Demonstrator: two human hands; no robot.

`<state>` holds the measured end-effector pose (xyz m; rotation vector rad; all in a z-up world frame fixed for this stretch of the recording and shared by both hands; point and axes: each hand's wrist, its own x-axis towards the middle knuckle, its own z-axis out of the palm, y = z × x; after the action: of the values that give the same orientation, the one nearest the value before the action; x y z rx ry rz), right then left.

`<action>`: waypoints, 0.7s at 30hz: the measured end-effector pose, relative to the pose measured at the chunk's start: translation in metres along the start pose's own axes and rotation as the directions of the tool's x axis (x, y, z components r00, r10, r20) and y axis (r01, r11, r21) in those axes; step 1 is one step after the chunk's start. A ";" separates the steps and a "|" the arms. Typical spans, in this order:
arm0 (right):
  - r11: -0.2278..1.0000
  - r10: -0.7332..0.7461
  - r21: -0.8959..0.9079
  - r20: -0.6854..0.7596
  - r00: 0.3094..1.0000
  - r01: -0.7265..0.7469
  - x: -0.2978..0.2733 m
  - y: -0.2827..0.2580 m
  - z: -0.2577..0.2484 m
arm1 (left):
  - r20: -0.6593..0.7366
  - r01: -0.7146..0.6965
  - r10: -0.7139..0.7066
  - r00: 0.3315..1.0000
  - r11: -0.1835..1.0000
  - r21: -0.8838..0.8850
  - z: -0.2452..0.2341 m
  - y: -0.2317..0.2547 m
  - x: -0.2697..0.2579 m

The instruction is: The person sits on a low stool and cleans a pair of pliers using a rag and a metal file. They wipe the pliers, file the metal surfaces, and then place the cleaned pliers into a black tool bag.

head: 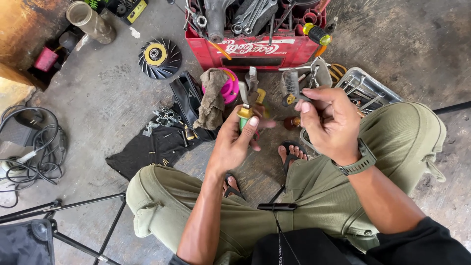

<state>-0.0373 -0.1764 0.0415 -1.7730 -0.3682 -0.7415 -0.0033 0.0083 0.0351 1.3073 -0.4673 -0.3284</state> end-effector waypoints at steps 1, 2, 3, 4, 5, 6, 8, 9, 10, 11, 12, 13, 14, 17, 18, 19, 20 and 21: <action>1.000 0.002 0.001 -0.002 1.000 -0.002 0.003 -0.002 0.000 | 0.001 0.003 -0.003 1.000 1.000 0.002 -0.002 -0.003 0.000; 0.999 -0.027 -0.046 0.023 0.999 0.028 0.007 -0.005 0.001 | 0.015 -0.007 0.007 1.000 1.000 0.009 -0.004 -0.006 0.000; 0.994 -0.059 -0.092 0.050 0.997 0.063 0.011 -0.007 0.001 | 0.030 -0.020 0.019 0.999 1.000 0.017 -0.005 -0.009 0.001; 0.994 -0.060 -0.092 0.047 0.997 0.064 0.014 -0.009 0.000 | 0.032 -0.020 0.020 0.999 1.000 0.019 -0.005 -0.008 0.001; 0.989 -0.065 -0.128 0.074 0.995 0.074 0.017 -0.011 0.000 | 0.053 0.010 -0.010 0.999 1.000 -0.005 -0.004 -0.007 0.001; 0.983 -0.070 -0.162 0.102 0.992 0.086 0.020 -0.014 -0.001 | 0.075 0.042 -0.040 0.996 0.999 -0.029 -0.003 -0.006 0.000; 0.976 -0.091 -0.184 0.148 0.985 0.118 0.027 -0.017 0.001 | 0.084 0.056 -0.055 0.995 0.998 0.000 -0.003 -0.010 0.000; 0.969 -0.103 -0.202 0.195 0.975 0.143 0.030 -0.019 0.003 | 0.090 0.077 -0.079 0.993 0.997 0.028 -0.004 -0.013 -0.001; 0.969 -0.101 -0.201 0.195 0.976 0.141 0.032 -0.019 0.002 | 0.089 0.079 -0.081 0.993 0.997 0.028 -0.004 -0.011 -0.002; 0.956 -0.111 -0.236 0.263 0.958 0.175 0.033 -0.019 0.001 | 0.107 0.100 -0.102 0.989 0.995 0.024 -0.004 -0.010 -0.003; 0.940 -0.117 -0.267 0.331 0.937 0.211 0.035 -0.019 0.000 | 0.125 0.121 -0.122 0.985 0.992 0.020 -0.005 -0.008 -0.005; 0.940 -0.121 -0.265 0.333 0.935 0.216 0.038 -0.019 -0.001 | 0.122 0.117 -0.119 0.985 0.993 0.020 -0.005 -0.010 -0.005; 0.914 -0.130 -0.303 0.411 0.903 0.269 0.042 -0.019 -0.002 | 0.121 0.106 -0.108 0.987 0.994 0.028 -0.005 -0.012 -0.004; 0.751 -0.161 -0.470 0.551 0.819 0.464 0.045 -0.012 -0.003 | 0.120 0.090 -0.095 0.988 0.995 0.046 -0.005 -0.017 -0.006; 0.570 -0.177 -0.568 0.622 0.763 0.594 0.047 -0.008 -0.003 | 0.118 0.074 -0.080 0.990 0.996 0.054 -0.005 -0.019 -0.004; 0.569 -0.177 -0.570 0.619 0.765 0.593 0.051 -0.009 -0.005 | 0.121 0.073 -0.080 0.989 0.996 0.056 -0.005 -0.018 -0.004; 0.564 -0.197 -0.589 0.585 0.787 0.579 0.056 -0.011 -0.007 | 0.139 0.081 -0.083 0.987 0.997 0.016 -0.004 -0.016 -0.004; 0.563 -0.222 -0.601 0.551 0.804 0.568 0.062 -0.012 -0.007 | 0.149 0.089 -0.085 0.985 0.996 -0.022 -0.005 -0.015 -0.004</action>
<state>0.0002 -0.1862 0.0917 -2.7207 -0.8962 -0.9106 -0.0038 0.0107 0.0192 1.2829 -0.5295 -0.5056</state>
